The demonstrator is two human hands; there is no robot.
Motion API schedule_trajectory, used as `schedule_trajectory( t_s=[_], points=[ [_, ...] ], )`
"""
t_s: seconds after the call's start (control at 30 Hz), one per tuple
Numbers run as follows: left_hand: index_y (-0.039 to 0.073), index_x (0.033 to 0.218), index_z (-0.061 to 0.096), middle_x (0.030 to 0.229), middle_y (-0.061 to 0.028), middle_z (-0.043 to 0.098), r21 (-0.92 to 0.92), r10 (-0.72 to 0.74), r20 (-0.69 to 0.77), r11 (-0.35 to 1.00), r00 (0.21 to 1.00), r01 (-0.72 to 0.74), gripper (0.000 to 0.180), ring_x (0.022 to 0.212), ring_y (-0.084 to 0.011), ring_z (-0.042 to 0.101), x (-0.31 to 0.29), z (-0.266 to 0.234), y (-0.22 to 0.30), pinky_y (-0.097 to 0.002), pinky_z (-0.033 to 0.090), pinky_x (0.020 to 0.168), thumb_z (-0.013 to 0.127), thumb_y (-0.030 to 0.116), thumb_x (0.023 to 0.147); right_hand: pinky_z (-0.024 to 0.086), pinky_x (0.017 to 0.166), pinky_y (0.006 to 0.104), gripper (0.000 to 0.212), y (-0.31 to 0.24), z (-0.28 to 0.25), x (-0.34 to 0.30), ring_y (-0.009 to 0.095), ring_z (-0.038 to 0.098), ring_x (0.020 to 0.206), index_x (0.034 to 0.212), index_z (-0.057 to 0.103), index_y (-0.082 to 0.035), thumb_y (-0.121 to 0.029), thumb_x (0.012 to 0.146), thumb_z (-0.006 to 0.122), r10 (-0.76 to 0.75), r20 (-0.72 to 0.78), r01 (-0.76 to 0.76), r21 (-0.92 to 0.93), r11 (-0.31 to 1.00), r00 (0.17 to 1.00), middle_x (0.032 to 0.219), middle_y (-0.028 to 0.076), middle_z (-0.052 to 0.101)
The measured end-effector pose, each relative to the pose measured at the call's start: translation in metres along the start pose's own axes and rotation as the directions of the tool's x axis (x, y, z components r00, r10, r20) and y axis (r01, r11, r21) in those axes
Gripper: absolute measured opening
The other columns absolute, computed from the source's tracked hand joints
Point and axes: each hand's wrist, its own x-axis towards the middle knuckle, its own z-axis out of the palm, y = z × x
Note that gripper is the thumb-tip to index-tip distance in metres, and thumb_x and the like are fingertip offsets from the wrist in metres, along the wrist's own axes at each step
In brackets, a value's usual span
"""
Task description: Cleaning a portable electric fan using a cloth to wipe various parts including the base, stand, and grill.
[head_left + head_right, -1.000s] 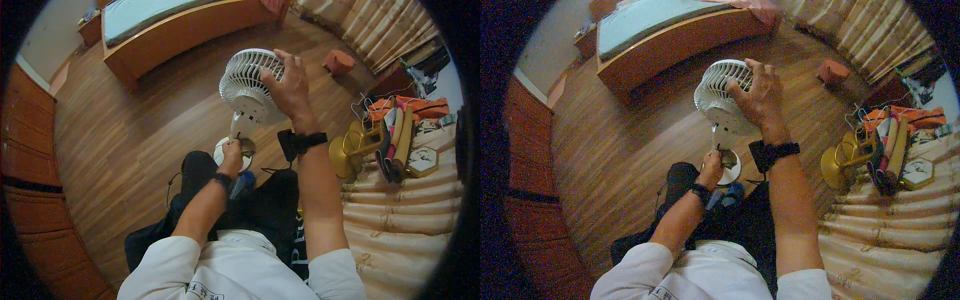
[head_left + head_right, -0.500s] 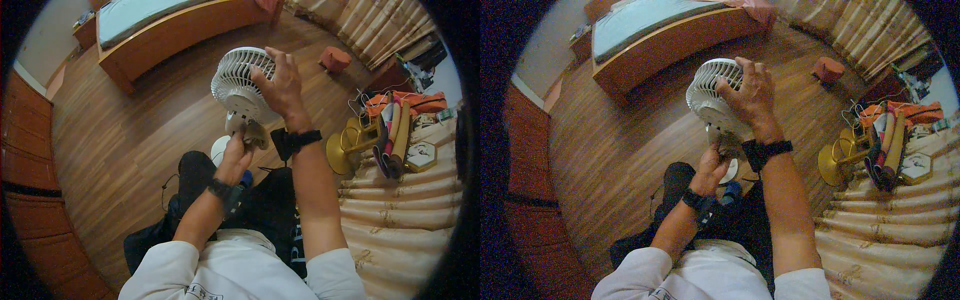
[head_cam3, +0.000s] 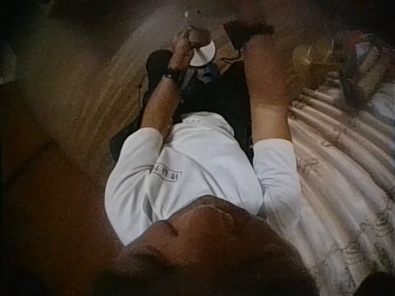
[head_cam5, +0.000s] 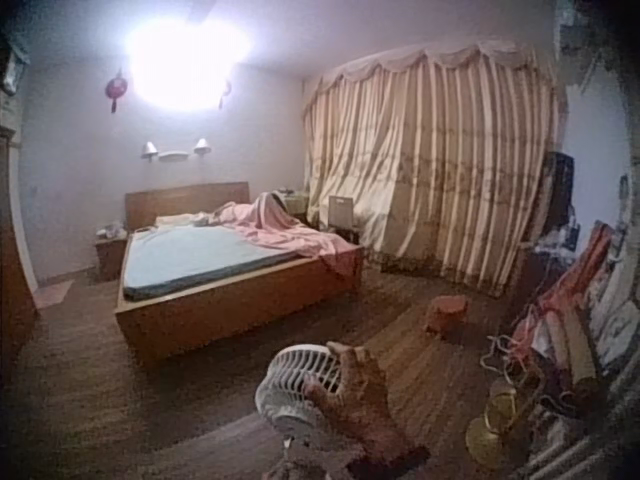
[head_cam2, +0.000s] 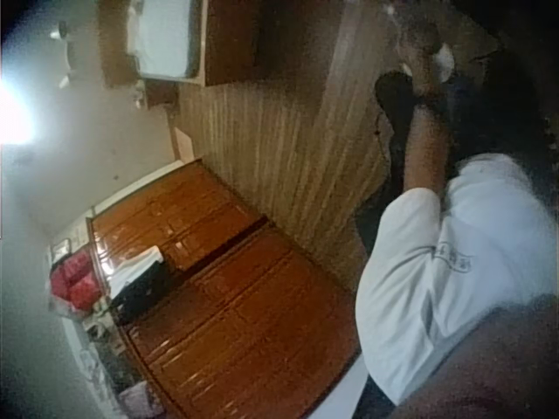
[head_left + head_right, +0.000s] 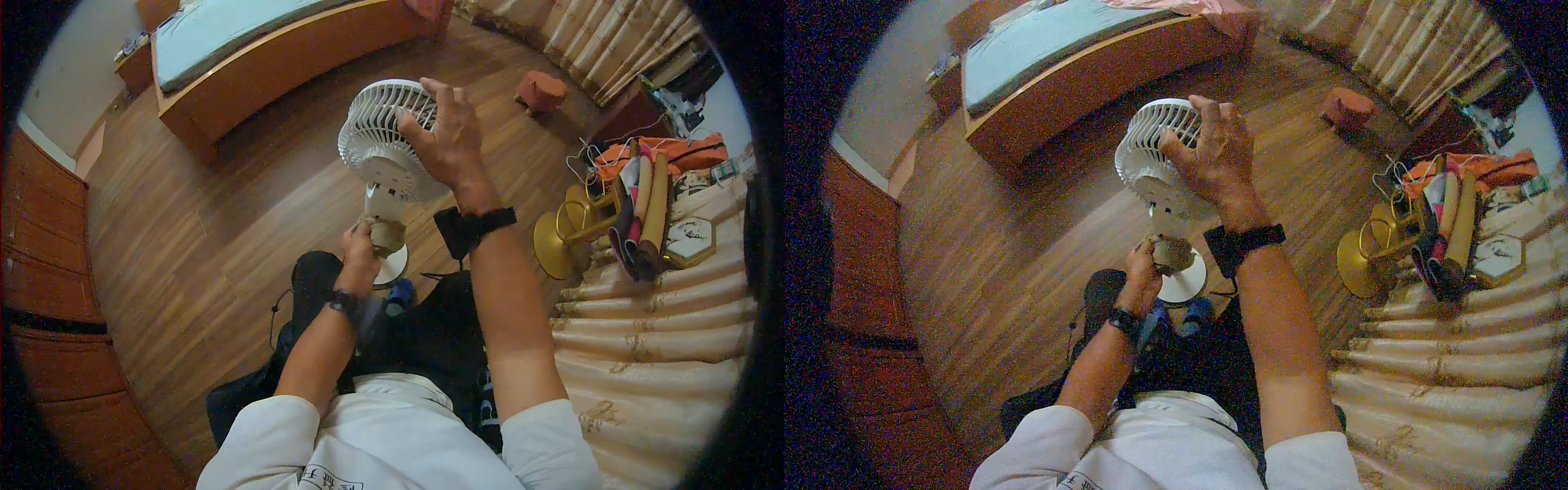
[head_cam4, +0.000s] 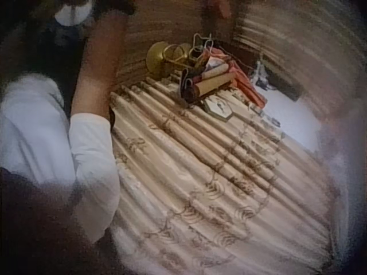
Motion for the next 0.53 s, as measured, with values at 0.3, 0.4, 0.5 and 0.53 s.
schedule_trajectory(
  t_s=[0.3,0.4,0.5,0.53],
  points=[
    [0.002,0.118,0.059,0.103,-0.0096,0.065,0.192,-0.093,0.129,0.979,0.987,0.067,0.03,0.088,-0.0238,0.066,-0.046,-0.01,0.003,-0.0385,0.057,0.072,0.061,0.018,0.092,0.044,0.097,0.0499,0.069,-0.004,-0.007,-0.003,0.038,0.056,0.11,0.128,0.055,-0.008,-0.052,0.077,0.071,0.024,0.001,-0.024,-0.035,0.999,1.0,0.117,0.019,0.059],
    [0.001,0.122,0.055,0.104,-0.0091,0.064,0.244,0.005,0.145,0.969,0.989,-0.04,0.037,0.091,-0.024,0.065,-0.066,0.002,0.014,-0.0383,0.056,0.077,0.066,0.014,0.089,0.044,0.098,0.0497,0.073,-0.004,-0.012,-0.005,0.038,0.055,0.113,0.13,0.054,-0.008,-0.055,0.078,0.072,0.08,0.038,-0.079,-0.018,0.997,0.996,0.121,0.02,0.058],
    [0.003,0.128,0.05,0.105,-0.0098,0.063,0.212,0.115,0.19,0.965,0.975,-0.155,0.045,0.091,-0.0229,0.065,-0.076,0.003,0.027,-0.0379,0.056,0.08,0.067,0.016,0.089,0.044,0.099,0.0492,0.084,-0.007,-0.015,-0.01,0.038,0.054,0.117,0.138,0.05,-0.011,-0.063,0.077,0.072,0.116,0.061,-0.115,-0.009,0.993,0.991,0.125,0.02,0.057],
    [0.004,0.131,0.048,0.106,-0.0103,0.063,0.183,0.141,0.219,0.966,0.966,-0.182,0.048,0.092,-0.0225,0.065,-0.076,0.004,0.033,-0.0378,0.055,0.081,0.067,0.017,0.089,0.044,0.1,0.049,0.09,-0.006,-0.017,-0.011,0.039,0.053,0.118,0.143,0.047,-0.013,-0.067,0.075,0.071,0.131,0.065,-0.129,-0.023,0.991,0.989,0.126,0.02,0.056]
  ],
)
